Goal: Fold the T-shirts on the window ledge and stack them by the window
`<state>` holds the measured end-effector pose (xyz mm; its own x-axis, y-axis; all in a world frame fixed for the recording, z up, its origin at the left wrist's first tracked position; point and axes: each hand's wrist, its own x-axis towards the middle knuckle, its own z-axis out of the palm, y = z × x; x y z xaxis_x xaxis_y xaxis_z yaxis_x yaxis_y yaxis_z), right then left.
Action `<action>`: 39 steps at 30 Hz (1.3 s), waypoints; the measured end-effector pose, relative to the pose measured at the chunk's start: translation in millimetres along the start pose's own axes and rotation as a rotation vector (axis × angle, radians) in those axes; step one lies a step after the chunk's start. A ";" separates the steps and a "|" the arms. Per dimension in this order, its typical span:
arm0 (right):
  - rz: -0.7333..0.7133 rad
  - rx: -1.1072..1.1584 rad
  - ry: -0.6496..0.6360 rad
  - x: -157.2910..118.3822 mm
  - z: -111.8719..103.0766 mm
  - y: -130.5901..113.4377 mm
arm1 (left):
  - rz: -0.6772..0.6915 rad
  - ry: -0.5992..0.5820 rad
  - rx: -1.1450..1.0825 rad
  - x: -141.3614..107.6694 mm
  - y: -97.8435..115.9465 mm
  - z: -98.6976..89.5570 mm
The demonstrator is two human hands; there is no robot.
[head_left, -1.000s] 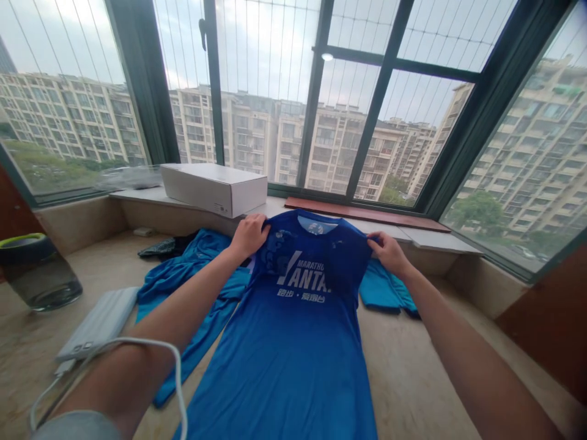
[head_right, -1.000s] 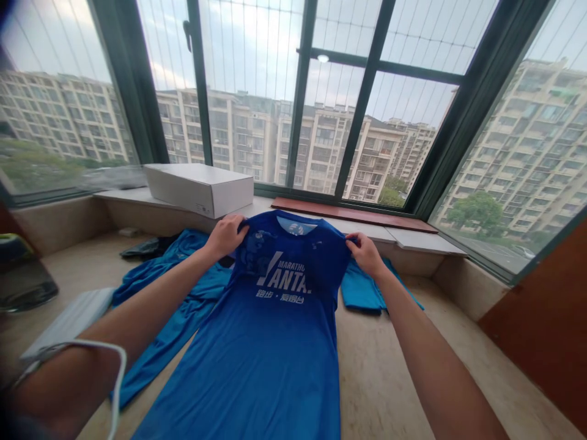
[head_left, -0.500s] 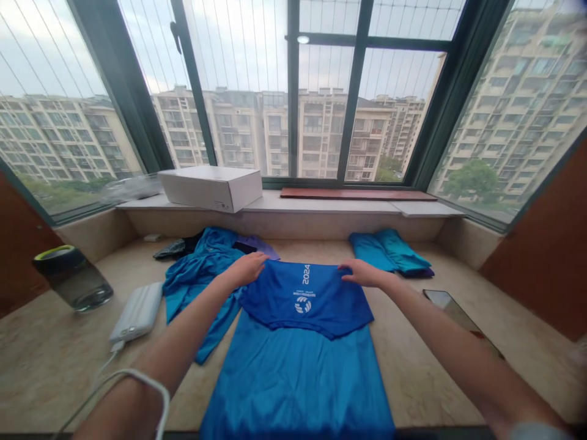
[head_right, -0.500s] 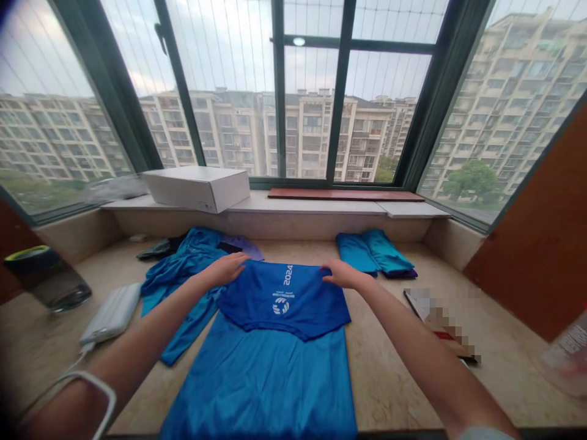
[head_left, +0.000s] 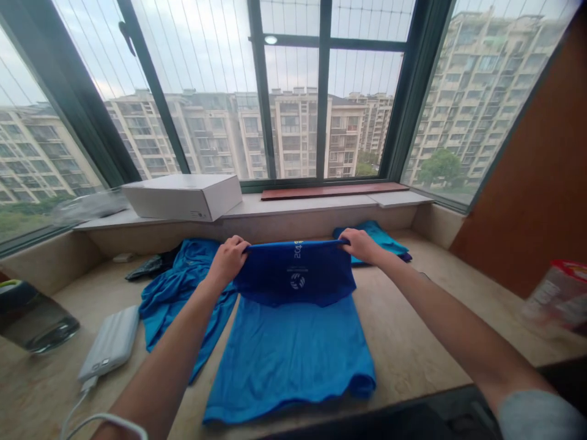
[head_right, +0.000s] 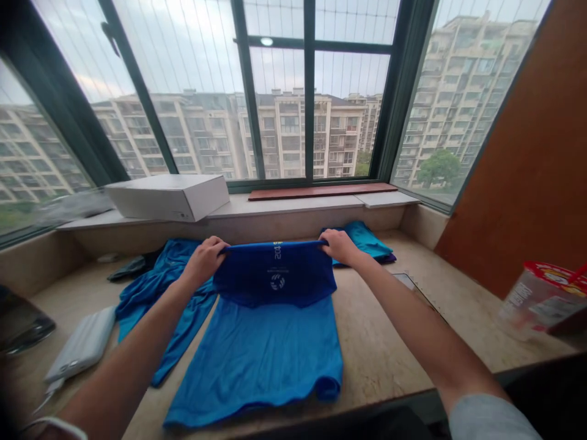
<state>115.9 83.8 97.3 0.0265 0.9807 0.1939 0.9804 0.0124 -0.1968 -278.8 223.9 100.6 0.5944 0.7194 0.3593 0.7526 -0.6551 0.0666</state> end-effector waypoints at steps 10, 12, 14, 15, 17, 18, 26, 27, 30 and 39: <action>-0.426 0.025 -0.211 -142.5 26.5 -39.6 | 0.137 -0.276 -0.131 -155.8 32.1 -3.3; -0.460 0.000 -0.207 -157.8 30.8 -46.1 | 0.137 -0.307 -0.097 -175.9 29.4 3.5; -0.468 0.039 -0.166 -168.2 28.7 -49.4 | 0.152 -0.289 -0.064 -191.1 23.6 2.8; -0.475 0.080 -0.164 -172.3 26.1 -50.4 | 0.173 -0.276 -0.052 -197.4 20.7 -0.5; -0.509 0.188 -0.230 -178.2 20.5 -52.8 | 0.241 -0.259 -0.038 -206.9 17.1 -10.5; -0.527 0.241 -0.280 -179.6 18.6 -54.7 | 0.280 -0.251 -0.036 -209.2 16.9 -15.5; -0.167 0.060 -0.088 -141.5 45.1 -73.7 | 0.259 -0.174 -0.054 -146.2 47.0 21.1; -0.094 0.041 -0.104 -136.7 49.5 -73.0 | 0.248 -0.202 -0.058 -137.4 48.8 30.8; 0.075 0.071 -0.130 -129.2 56.1 -65.9 | 0.206 -0.279 -0.037 -125.5 46.3 51.2; 0.173 0.138 -0.010 -129.1 36.4 -36.6 | 0.057 -0.257 0.025 -139.5 27.9 64.8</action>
<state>69.5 -36.2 44.5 0.1894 0.9724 0.1364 0.9252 -0.1302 -0.3564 -322.3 120.2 -8.0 0.6862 0.7185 0.1136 0.7206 -0.6928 0.0292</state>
